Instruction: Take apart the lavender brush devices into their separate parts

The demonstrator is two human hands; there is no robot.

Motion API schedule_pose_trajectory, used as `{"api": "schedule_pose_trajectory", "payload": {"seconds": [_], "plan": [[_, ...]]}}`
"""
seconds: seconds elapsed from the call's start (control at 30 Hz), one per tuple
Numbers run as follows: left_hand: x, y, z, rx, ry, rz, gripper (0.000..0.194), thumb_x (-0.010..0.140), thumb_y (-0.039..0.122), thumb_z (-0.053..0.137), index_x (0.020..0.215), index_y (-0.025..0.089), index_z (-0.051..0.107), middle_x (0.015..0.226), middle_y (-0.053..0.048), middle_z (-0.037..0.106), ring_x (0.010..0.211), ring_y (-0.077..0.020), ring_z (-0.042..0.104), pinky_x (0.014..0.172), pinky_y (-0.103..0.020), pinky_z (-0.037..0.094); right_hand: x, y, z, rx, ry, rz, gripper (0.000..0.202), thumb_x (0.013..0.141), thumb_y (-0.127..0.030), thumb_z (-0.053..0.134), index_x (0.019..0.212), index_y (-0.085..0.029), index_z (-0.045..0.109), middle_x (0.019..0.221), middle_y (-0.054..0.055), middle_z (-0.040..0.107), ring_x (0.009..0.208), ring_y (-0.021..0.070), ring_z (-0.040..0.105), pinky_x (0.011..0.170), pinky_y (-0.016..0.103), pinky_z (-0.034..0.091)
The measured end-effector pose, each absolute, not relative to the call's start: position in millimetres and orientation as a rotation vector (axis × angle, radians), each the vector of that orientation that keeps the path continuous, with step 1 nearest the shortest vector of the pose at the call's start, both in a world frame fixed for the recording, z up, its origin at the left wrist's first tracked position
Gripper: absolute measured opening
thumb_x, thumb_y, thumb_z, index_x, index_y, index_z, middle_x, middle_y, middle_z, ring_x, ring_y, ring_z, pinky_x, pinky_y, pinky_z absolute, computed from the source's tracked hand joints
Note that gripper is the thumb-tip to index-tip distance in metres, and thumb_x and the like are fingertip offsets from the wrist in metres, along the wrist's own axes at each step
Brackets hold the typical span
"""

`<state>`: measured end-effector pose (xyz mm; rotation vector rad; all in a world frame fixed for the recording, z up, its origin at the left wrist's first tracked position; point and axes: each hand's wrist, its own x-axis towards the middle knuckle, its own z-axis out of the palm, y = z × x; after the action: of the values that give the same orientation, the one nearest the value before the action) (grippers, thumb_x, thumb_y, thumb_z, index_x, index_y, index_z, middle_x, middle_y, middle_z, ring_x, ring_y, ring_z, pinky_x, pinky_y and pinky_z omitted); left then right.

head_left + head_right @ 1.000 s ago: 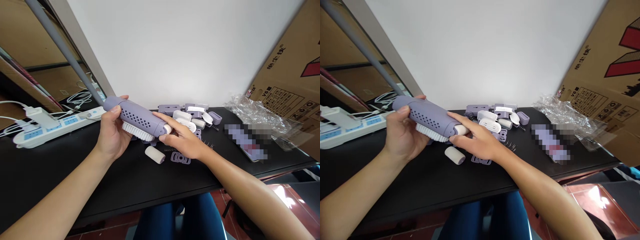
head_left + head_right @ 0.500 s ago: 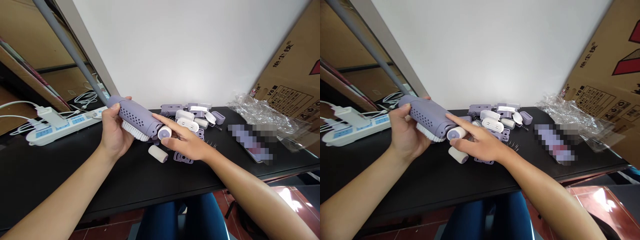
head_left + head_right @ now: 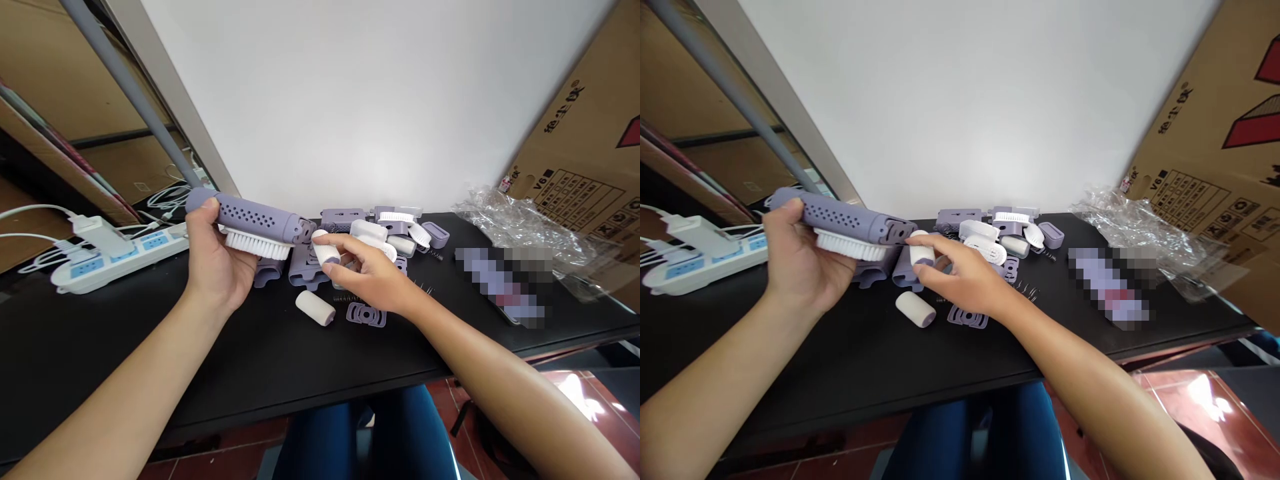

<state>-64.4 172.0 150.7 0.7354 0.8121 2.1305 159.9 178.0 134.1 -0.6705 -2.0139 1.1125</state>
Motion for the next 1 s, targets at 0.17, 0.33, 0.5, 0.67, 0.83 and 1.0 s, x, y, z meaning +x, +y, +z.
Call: {"api": "schedule_pose_trajectory", "payload": {"seconds": [0.17,0.33,0.5,0.67,0.83,1.0], "plan": [[-68,172,153,0.708,0.847,2.130,0.028,0.087,0.047,0.065,0.095,0.020,0.068,0.091,-0.002,0.073,0.091,-0.0203,0.069,0.075,-0.029,0.064,179,194,142,-0.673,-1.900,0.904,0.029,0.105,-0.052,0.054,0.119,-0.028,0.063,0.106,0.001,0.065,0.085,0.0162,0.059,0.079,0.033,0.049],[-67,172,153,0.718,0.860,2.124,0.028,0.085,0.048,0.065,0.094,0.021,0.068,0.091,-0.002,0.072,0.091,-0.0206,0.069,0.071,-0.029,0.063,216,215,157,-1.144,-1.852,0.405,0.050,0.100,-0.039,0.057,0.148,-0.030,0.047,0.105,0.003,0.070,0.077,0.0210,0.063,0.078,0.038,0.049],[-66,172,152,0.693,0.847,2.131,0.026,0.086,0.045,0.066,0.094,0.020,0.068,0.089,-0.001,0.071,0.090,-0.0192,0.069,0.076,-0.029,0.064,235,229,157,-1.561,-1.987,0.174,0.055,0.094,-0.030,0.059,0.149,-0.023,0.057,0.130,0.016,0.074,0.110,0.0368,0.070,0.092,0.048,0.050],[-67,173,151,0.705,0.843,2.144,0.028,0.082,0.046,0.072,0.093,0.021,0.065,0.086,0.001,0.070,0.087,-0.0180,0.068,0.074,-0.028,0.065,231,234,148,-1.606,-2.102,0.113,0.055,0.094,-0.030,0.059,0.149,-0.020,0.060,0.134,0.016,0.075,0.117,0.0380,0.070,0.093,0.047,0.052],[-68,173,150,0.715,0.834,2.144,0.030,0.081,0.048,0.074,0.093,0.022,0.065,0.087,0.001,0.071,0.088,-0.0189,0.069,0.074,-0.029,0.064,228,233,145,-1.629,-2.159,0.110,0.057,0.094,-0.028,0.056,0.151,-0.022,0.059,0.131,0.015,0.075,0.112,0.0342,0.070,0.091,0.045,0.051],[-67,172,152,0.695,0.806,2.136,0.026,0.086,0.045,0.069,0.093,0.020,0.068,0.088,0.000,0.073,0.087,-0.0170,0.069,0.080,-0.027,0.063,228,233,145,-1.678,-2.200,0.157,0.057,0.094,-0.029,0.057,0.150,-0.024,0.059,0.130,0.014,0.074,0.112,0.0341,0.070,0.088,0.045,0.050]]}}
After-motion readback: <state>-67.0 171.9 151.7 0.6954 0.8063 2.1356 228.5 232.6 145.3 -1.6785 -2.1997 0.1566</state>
